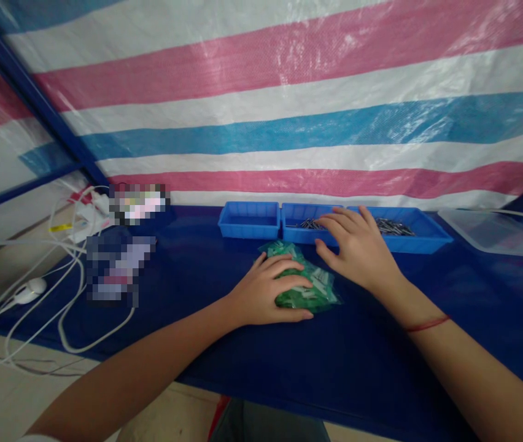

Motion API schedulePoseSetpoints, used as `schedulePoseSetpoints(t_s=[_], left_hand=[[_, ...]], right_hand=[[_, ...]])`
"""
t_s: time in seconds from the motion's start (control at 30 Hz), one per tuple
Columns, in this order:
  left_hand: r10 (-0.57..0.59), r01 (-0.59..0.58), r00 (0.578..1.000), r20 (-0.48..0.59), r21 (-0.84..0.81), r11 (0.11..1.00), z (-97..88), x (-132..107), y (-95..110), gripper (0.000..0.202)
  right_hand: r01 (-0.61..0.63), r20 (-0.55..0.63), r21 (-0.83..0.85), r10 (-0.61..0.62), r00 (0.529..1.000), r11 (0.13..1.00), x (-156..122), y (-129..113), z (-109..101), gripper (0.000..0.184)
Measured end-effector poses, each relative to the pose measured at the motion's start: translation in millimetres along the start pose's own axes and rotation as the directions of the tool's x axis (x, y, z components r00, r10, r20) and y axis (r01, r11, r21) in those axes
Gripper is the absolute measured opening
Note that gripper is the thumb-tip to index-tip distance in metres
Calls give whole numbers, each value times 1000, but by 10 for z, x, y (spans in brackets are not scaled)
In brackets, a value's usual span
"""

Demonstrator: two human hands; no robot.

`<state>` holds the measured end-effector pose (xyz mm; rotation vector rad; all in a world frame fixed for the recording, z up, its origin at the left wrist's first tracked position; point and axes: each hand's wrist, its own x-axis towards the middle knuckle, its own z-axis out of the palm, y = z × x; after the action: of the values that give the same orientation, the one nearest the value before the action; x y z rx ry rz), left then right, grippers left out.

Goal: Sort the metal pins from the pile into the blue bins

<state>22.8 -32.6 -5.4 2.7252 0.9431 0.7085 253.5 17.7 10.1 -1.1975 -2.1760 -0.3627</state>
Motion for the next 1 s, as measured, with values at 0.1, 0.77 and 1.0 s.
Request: schedulePoseSetpoints(t_s=[0.1, 0.77, 1.0], left_hand=[[-2, 2, 1000, 3, -15, 1000, -2, -1, -1, 49], [-22, 24, 1000, 16, -109, 994, 3, -1, -14, 68], [-205, 31, 928, -312, -483, 875, 39, 43, -71, 112]], right_hand=[[41, 109, -124, -28, 994, 991, -25, 165, 79, 30], [-17, -146, -141, -4, 989, 990, 140, -10, -406, 18], [125, -99, -140, -140, 985, 982, -119, -125, -744, 16]])
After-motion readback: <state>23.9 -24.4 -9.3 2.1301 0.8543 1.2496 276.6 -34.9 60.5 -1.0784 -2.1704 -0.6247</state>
